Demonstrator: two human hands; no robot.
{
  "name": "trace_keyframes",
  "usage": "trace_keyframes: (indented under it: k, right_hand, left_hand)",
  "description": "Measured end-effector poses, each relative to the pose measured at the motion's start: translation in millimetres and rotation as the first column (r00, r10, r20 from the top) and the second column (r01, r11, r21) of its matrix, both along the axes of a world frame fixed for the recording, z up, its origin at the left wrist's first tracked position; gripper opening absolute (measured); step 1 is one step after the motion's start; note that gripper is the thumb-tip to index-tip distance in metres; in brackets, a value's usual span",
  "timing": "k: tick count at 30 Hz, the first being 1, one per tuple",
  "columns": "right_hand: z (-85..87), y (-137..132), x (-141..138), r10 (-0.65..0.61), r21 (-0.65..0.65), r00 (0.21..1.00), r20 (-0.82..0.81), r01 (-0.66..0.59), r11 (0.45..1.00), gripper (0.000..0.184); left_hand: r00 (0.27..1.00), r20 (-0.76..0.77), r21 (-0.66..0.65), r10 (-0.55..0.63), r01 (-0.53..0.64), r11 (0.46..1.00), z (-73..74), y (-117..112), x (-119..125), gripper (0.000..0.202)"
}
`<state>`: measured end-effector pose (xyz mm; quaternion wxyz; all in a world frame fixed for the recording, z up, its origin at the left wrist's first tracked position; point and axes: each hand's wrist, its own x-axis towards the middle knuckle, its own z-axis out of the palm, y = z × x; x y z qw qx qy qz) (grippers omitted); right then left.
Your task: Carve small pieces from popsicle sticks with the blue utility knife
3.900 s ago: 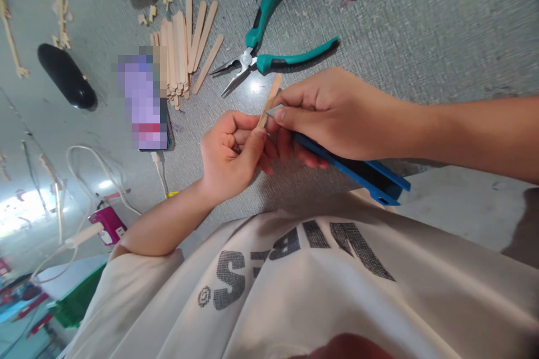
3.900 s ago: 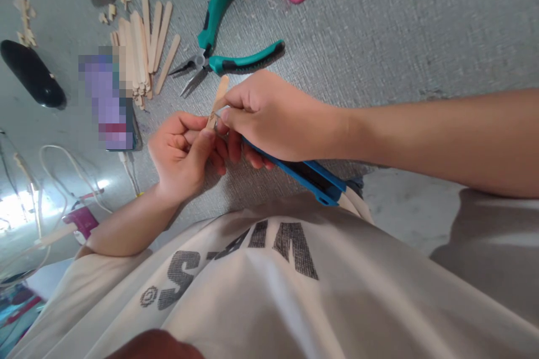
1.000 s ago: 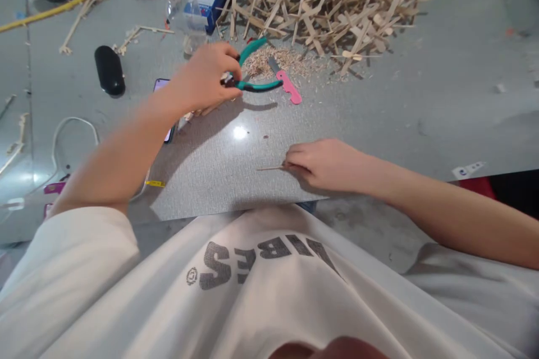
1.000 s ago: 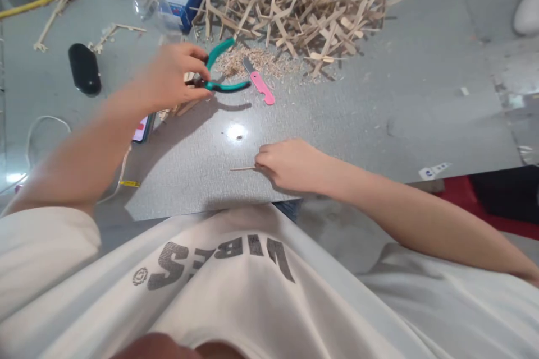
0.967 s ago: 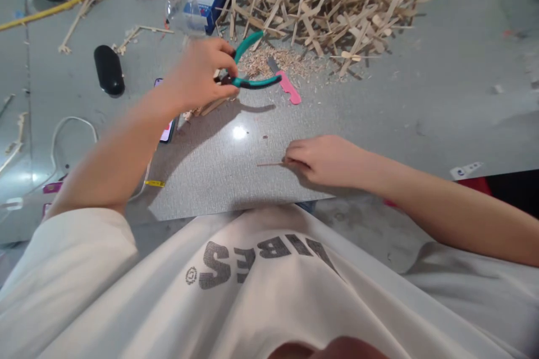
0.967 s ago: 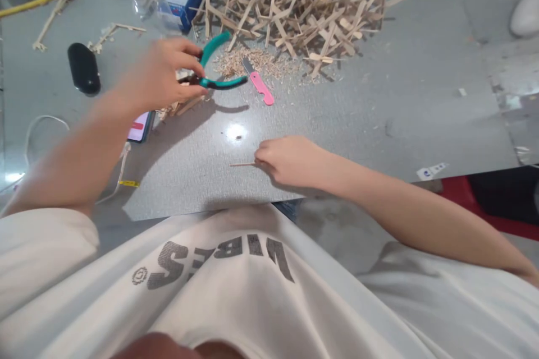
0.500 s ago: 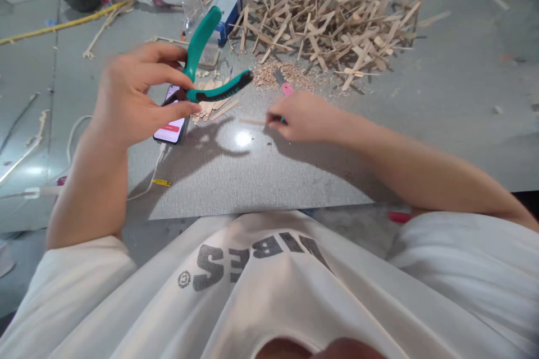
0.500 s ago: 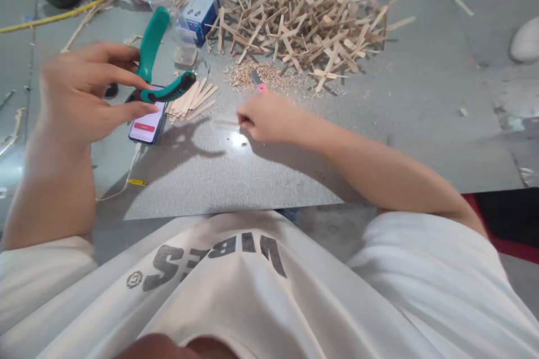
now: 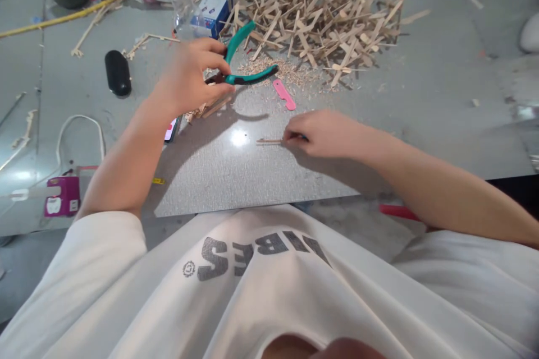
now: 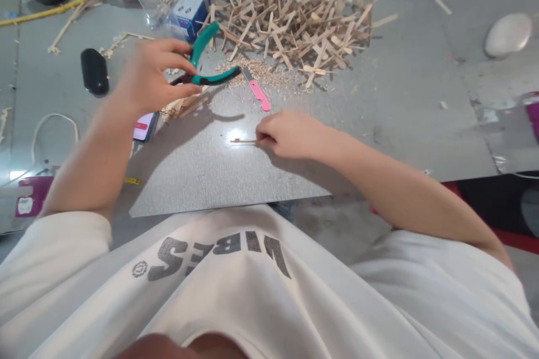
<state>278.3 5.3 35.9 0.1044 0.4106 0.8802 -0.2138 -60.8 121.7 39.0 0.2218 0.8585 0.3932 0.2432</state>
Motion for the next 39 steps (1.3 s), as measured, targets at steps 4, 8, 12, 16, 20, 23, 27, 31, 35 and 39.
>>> trace_keyframes:
  k: [4, 8, 12, 16, 20, 23, 27, 31, 35, 39]
  right_hand:
    - [-7.7, 0.4, 0.3, -0.012, 0.019, 1.0, 0.015, 0.012, 1.0, 0.026]
    - [-10.6, 21.5, 0.2, -0.24, 0.206, 0.968, 0.068, 0.222, 0.953, 0.029]
    - [-3.2, 26.8, 7.3, -0.258, 0.205, 0.965, -0.051, 0.263, 0.943, 0.026]
    - [2.9, 20.7, 10.5, -0.219, 0.182, 0.967, -0.132, 0.241, 0.953, 0.023]
    - [5.4, 21.4, 4.4, -0.099, 0.15, 0.977, -0.19, 0.129, 0.98, 0.019]
    - [8.6, 27.9, -1.8, -0.045, 0.156, 0.976, -0.213, 0.079, 0.985, 0.016]
    - [10.8, 35.6, -11.1, 0.036, 0.327, 0.973, -0.228, 0.041, 0.944, 0.021]
    - [6.2, 34.1, -23.5, 0.095, 0.53, 0.975, -0.201, 0.026, 0.847, 0.04]
    - [-2.9, 34.7, -30.5, 0.18, 0.564, 0.939, -0.293, 0.017, 0.826, 0.048]
    - [-7.6, 38.2, -34.0, 0.211, 0.534, 0.904, -0.373, 0.023, 0.845, 0.042]
  left_hand:
    - [0.997, -0.065, -0.053, 0.03, -0.033, 0.998, -13.2, 19.2, 26.6, 0.042]
    - [0.971, -0.178, -0.116, 0.162, -0.184, 0.976, -13.8, 17.6, 35.0, 0.029]
    - [0.926, -0.258, 0.014, 0.275, -0.281, 0.96, -19.2, 6.0, 31.0, 0.012]
    - [0.885, -0.279, 0.001, 0.374, -0.389, 0.921, -38.6, 10.5, 31.5, 0.024]
    - [0.806, -0.373, 0.002, 0.459, -0.494, 0.869, -57.3, 22.2, 35.1, 0.033]
    - [0.841, -0.341, 0.024, 0.421, -0.44, 0.898, -59.3, 23.2, 35.1, 0.023]
    - [0.882, -0.25, 0.037, 0.4, -0.404, 0.914, -42.5, 2.6, 38.3, 0.027]
    - [0.884, 0.184, -0.253, 0.43, -0.381, 0.89, -18.3, -52.3, 47.1, 0.027]
    - [0.881, 0.302, -0.783, 0.364, 0.011, 0.622, -2.0, -109.3, 57.0, 0.029]
    - [0.85, 0.292, -0.831, 0.438, -0.001, 0.557, -3.1, -131.2, 67.4, 0.022]
